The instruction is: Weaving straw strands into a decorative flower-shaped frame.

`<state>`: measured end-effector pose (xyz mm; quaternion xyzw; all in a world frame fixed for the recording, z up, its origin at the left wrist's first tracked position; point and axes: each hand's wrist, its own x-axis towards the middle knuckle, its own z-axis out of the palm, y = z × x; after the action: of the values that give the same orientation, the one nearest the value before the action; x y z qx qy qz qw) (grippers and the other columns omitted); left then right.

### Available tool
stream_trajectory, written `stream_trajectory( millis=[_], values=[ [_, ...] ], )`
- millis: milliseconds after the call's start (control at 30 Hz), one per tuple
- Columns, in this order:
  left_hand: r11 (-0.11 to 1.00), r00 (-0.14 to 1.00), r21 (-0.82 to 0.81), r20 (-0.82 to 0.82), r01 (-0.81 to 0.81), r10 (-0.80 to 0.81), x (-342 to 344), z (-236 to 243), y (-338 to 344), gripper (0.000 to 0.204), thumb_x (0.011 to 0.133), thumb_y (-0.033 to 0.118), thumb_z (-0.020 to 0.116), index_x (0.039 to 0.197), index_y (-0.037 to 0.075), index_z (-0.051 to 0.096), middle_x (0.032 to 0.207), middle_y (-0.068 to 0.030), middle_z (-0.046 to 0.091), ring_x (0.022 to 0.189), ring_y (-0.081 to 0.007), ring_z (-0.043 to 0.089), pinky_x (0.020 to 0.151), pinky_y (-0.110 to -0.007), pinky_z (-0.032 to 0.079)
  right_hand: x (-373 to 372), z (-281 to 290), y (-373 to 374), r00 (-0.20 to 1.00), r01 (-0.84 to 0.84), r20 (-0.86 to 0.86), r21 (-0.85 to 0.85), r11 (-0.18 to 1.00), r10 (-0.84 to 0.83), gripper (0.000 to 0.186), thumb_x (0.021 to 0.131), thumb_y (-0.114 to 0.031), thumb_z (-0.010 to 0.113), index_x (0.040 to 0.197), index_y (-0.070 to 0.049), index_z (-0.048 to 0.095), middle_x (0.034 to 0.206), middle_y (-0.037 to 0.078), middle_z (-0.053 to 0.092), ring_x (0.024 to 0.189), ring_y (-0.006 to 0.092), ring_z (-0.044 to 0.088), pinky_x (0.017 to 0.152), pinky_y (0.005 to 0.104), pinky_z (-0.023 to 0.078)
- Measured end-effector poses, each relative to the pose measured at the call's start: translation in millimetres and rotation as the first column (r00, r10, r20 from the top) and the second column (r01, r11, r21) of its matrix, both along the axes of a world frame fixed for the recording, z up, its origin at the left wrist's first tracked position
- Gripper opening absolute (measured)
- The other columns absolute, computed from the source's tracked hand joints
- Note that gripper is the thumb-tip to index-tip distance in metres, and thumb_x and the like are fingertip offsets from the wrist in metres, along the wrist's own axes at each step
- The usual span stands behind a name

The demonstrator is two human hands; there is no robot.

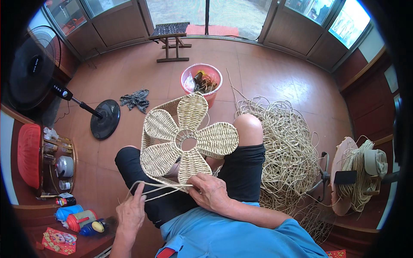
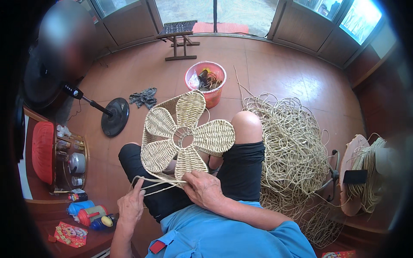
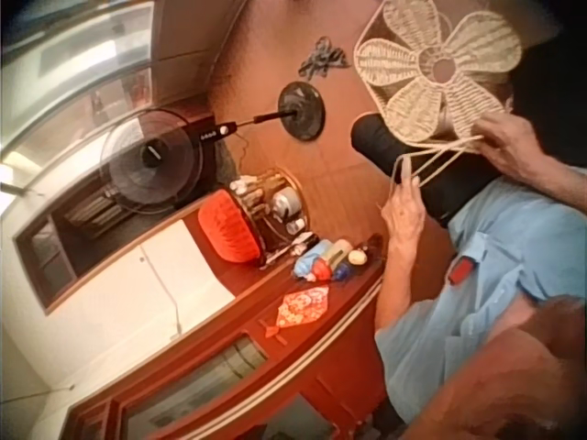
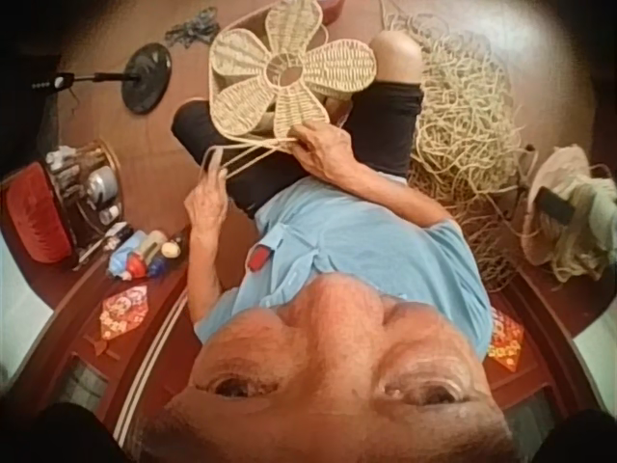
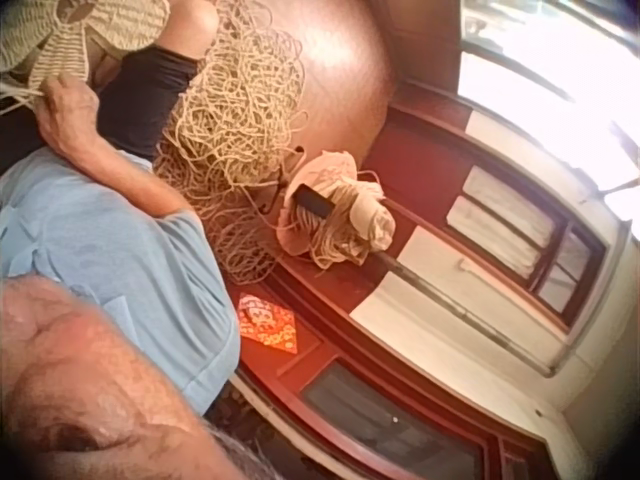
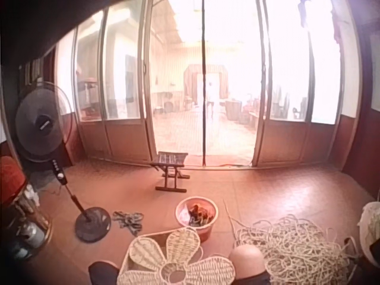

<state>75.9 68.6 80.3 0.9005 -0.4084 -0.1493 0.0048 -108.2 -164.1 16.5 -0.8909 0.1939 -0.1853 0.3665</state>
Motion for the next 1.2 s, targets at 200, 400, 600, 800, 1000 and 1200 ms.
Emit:
stream_trajectory(
  millis=[200, 400, 600, 800, 1000, 1200],
  values=[
    [0.928, 0.954, -0.243, 0.025, -0.283, 0.297, 24, -11, 44, 0.044, 0.105, 0.016, 0.068, 0.148, 0.015, 0.059, 0.093, -0.0226, 0.078, 0.088, -0.0492, 0.075, 0.079, -0.062, 0.056, 1, -2, -1, 1.000, 0.024, 0.017, 0.076, 0.997, -0.026, 0.012, 0.095, -0.018, 0.081, 0.102, -0.011, 0.075, 0.092, 0.009, 0.075, 0.084, 0.0330, 0.076, 0.072, 0.0448, 0.060],
    [0.801, 0.867, -0.333, -0.225, -0.497, 0.444, 80, -58, 105, 0.015, 0.112, 0.018, 0.059, 0.106, 0.006, 0.065, 0.082, -0.0156, 0.078, 0.057, -0.0296, 0.064, 0.052, -0.042, 0.050, 0, -4, 1, 0.999, 0.042, -0.029, 0.150, 0.988, -0.038, 0.011, 0.095, -0.018, 0.080, 0.101, -0.011, 0.074, 0.093, 0.012, 0.075, 0.087, 0.0347, 0.075, 0.074, 0.0470, 0.059],
    [0.019, 0.264, -0.288, -0.846, -0.957, 0.463, 158, -84, 196, 0.007, 0.112, 0.017, 0.063, 0.113, 0.010, 0.067, 0.085, -0.0012, 0.071, 0.054, -0.0043, 0.053, 0.047, -0.025, 0.046, 2, 2, -2, 0.999, 0.028, 0.022, 0.205, 0.978, -0.034, 0.008, 0.095, -0.014, 0.080, 0.099, -0.010, 0.074, 0.088, 0.009, 0.074, 0.083, 0.0302, 0.075, 0.072, 0.0439, 0.058],
    [-0.404, 0.216, -0.325, -0.931, -0.855, 0.293, 230, -104, 359, 0.008, 0.113, 0.018, 0.063, 0.111, 0.010, 0.064, 0.083, 0.0016, 0.062, 0.057, -0.0061, 0.050, 0.048, -0.025, 0.043, -10, -1, 0, 0.988, 0.076, 0.099, 0.355, 0.932, -0.118, 0.010, 0.095, -0.004, 0.081, 0.100, -0.006, 0.073, 0.094, 0.010, 0.074, 0.076, 0.0222, 0.072, 0.066, 0.0344, 0.056],
    [-0.309, 0.298, -0.532, -0.770, -0.788, 0.564, 257, -53, 443, 0.013, 0.114, 0.017, 0.059, 0.121, 0.007, 0.063, 0.079, 0.0037, 0.053, 0.055, -0.0076, 0.045, 0.045, -0.022, 0.036, -35, -20, -2, 0.943, 0.241, 0.056, 0.567, 0.788, -0.329, 0.028, 0.096, -0.001, 0.079, 0.118, -0.003, 0.062, 0.103, 0.000, 0.058, 0.080, 0.0065, 0.056, 0.072, 0.0244, 0.052],
    [0.643, 0.842, -0.646, 0.004, -0.410, 0.540, 200, -8, 230, 0.036, 0.113, 0.013, 0.052, 0.141, 0.003, 0.073, 0.128, -0.0067, 0.076, 0.097, -0.0115, 0.066, 0.094, -0.030, 0.054, -39, -24, -12, 0.950, 0.144, -0.103, 0.982, 0.120, -0.295, 0.038, 0.103, -0.010, 0.074, 0.134, -0.002, 0.054, 0.113, 0.004, 0.066, 0.099, 0.0095, 0.065, 0.086, 0.0250, 0.057]
  ],
)
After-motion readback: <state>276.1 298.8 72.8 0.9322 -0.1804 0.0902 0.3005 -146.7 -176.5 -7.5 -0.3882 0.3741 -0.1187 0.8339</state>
